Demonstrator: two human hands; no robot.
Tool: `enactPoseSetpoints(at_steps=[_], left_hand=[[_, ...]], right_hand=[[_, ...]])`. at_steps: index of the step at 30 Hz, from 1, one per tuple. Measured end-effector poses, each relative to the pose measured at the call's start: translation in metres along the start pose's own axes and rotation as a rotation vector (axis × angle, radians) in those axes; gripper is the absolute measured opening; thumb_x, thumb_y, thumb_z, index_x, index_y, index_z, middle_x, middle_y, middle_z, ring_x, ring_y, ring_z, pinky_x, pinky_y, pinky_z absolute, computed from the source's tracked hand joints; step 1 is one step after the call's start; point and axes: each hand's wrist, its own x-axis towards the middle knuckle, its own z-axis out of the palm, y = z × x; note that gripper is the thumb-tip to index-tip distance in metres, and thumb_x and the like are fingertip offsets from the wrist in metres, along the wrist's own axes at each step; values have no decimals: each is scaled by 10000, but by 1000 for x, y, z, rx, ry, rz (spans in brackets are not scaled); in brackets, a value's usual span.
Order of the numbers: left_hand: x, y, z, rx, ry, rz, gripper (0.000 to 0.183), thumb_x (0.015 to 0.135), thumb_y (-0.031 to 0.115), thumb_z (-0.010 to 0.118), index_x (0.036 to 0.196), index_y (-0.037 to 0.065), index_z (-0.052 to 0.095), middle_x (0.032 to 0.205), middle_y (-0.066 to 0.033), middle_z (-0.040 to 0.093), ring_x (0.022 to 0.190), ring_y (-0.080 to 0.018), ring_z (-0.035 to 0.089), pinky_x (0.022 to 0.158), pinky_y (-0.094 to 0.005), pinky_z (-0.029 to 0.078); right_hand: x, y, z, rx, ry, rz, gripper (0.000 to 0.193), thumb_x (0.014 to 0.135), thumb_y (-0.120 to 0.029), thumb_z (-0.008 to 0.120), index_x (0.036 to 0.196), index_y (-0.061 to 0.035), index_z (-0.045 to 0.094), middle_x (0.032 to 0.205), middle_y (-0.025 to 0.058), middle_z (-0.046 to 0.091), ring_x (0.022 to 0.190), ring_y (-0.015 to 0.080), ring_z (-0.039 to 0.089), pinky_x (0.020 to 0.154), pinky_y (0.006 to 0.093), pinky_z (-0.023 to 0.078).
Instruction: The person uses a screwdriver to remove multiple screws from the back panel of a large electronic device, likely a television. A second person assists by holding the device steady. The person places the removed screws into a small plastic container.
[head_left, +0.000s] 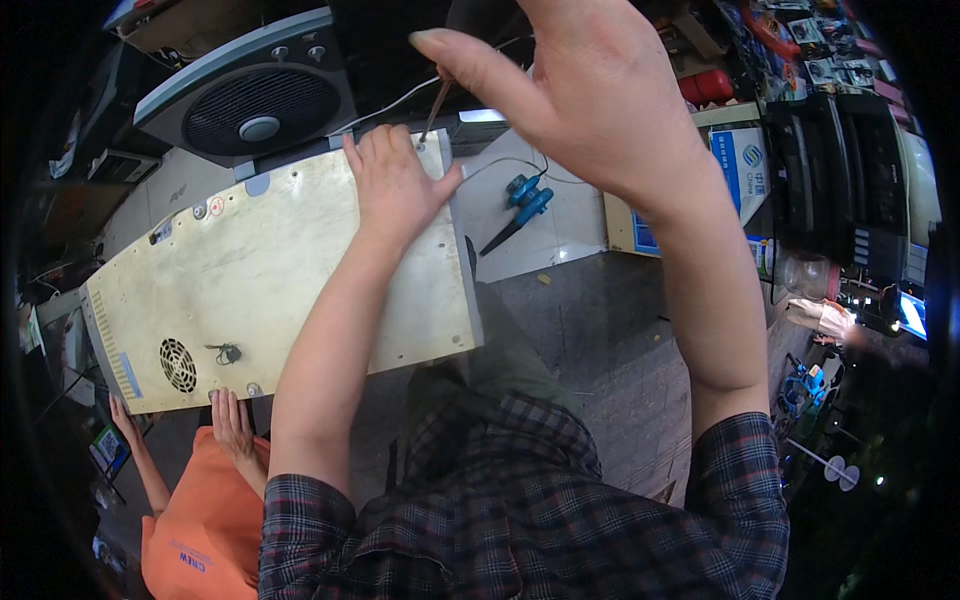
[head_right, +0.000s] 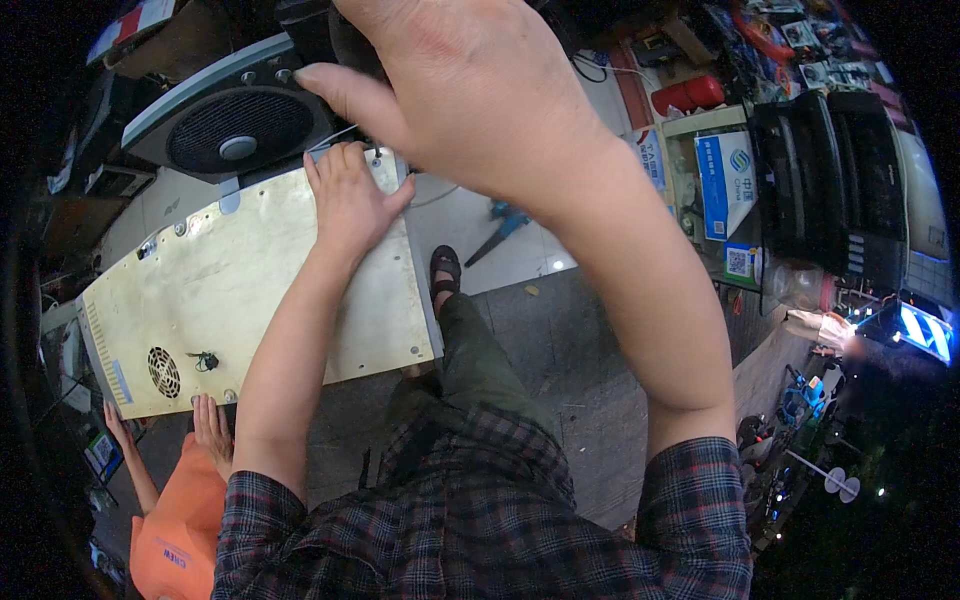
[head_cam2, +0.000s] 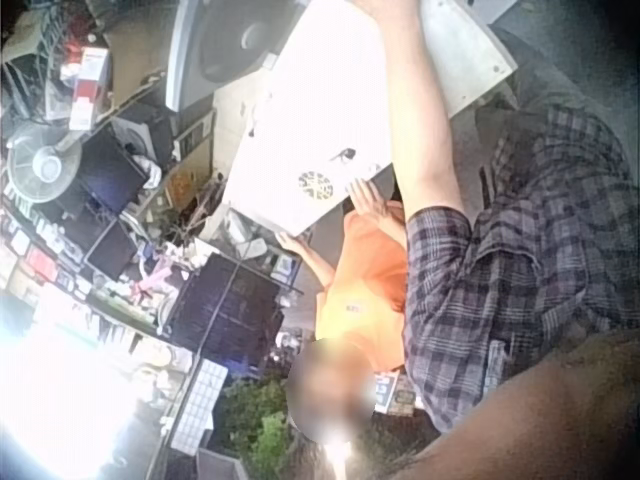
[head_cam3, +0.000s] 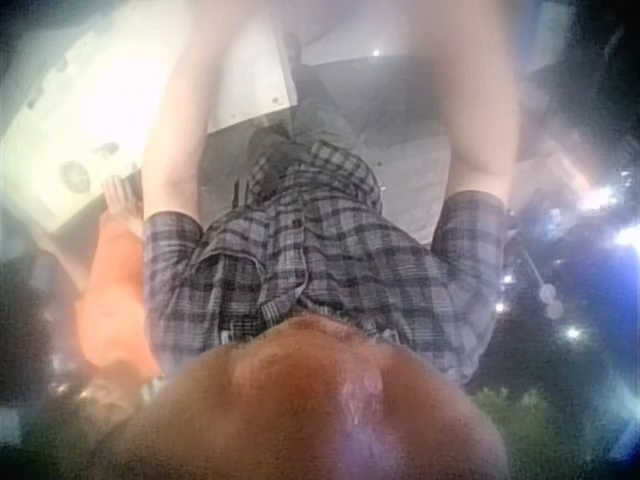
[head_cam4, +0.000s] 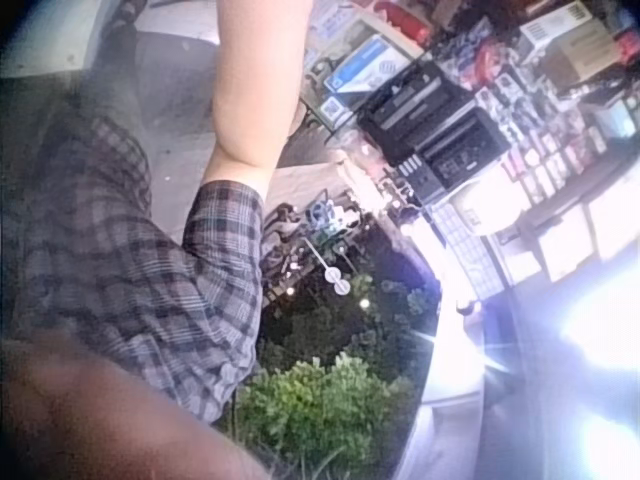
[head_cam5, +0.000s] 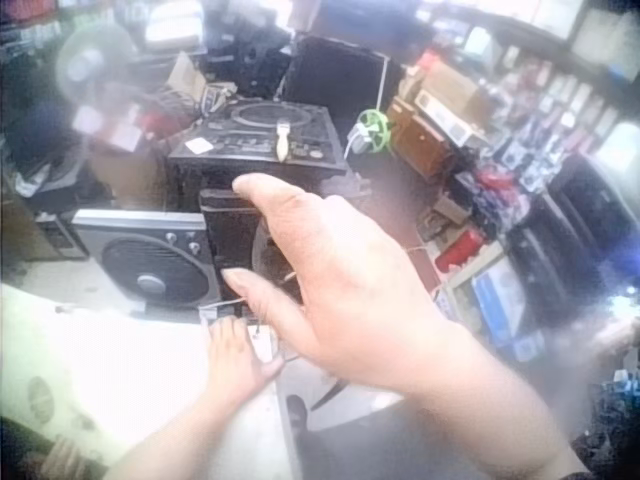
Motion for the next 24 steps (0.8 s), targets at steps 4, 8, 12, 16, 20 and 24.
enactPoseSetpoints(at_steps=[4,8,12,16,20,24], left_hand=[[0,3,-4,23,-45,-23,797,795,530,786,1263,-77,572,1281,-228,561,1321,-367,483,1246,-613,146],[-2,0,-3,31,-39,-15,789,790,542,785,1233,-77,576,1273,-229,564,1309,-365,487,1249,-613,142],[1,5,-10,75,-128,-46,827,823,578,749,1310,-65,567,1309,-221,564,1337,-360,482,1250,-601,142],[-1,2,-6,83,-62,-16,792,827,575,748,1259,-66,576,1295,-232,565,1333,-365,475,1251,-614,132],[-4,4,-10,121,-112,-42,879,853,630,704,1369,-62,541,1410,-249,530,1437,-379,403,1252,-614,115],[-20,3,-21,98,-22,-40,927,876,650,681,1461,-43,489,1520,-252,466,1518,-387,318,1249,-628,101]], right_hand=[[2,0,-7,90,-79,71,575,913,-155,735,1411,-33,473,1070,189,660,961,364,666,847,445,542],[7,-18,-2,101,-45,94,558,922,-134,712,1401,-20,450,1080,199,657,999,376,668,860,442,542],[5,-12,-7,133,-109,92,496,939,-144,702,1349,-23,449,1102,229,662,988,407,681,826,459,550],[-3,-15,8,-15,108,154,473,951,-160,694,1336,-31,450,1073,239,679,965,437,690,810,492,551],[1,-34,1,32,19,347,482,954,-179,705,1347,-32,469,1065,255,686,990,431,691,833,490,553],[5,-26,4,77,17,234,479,956,-184,709,1353,-24,495,1076,262,692,997,417,700,846,473,559]])
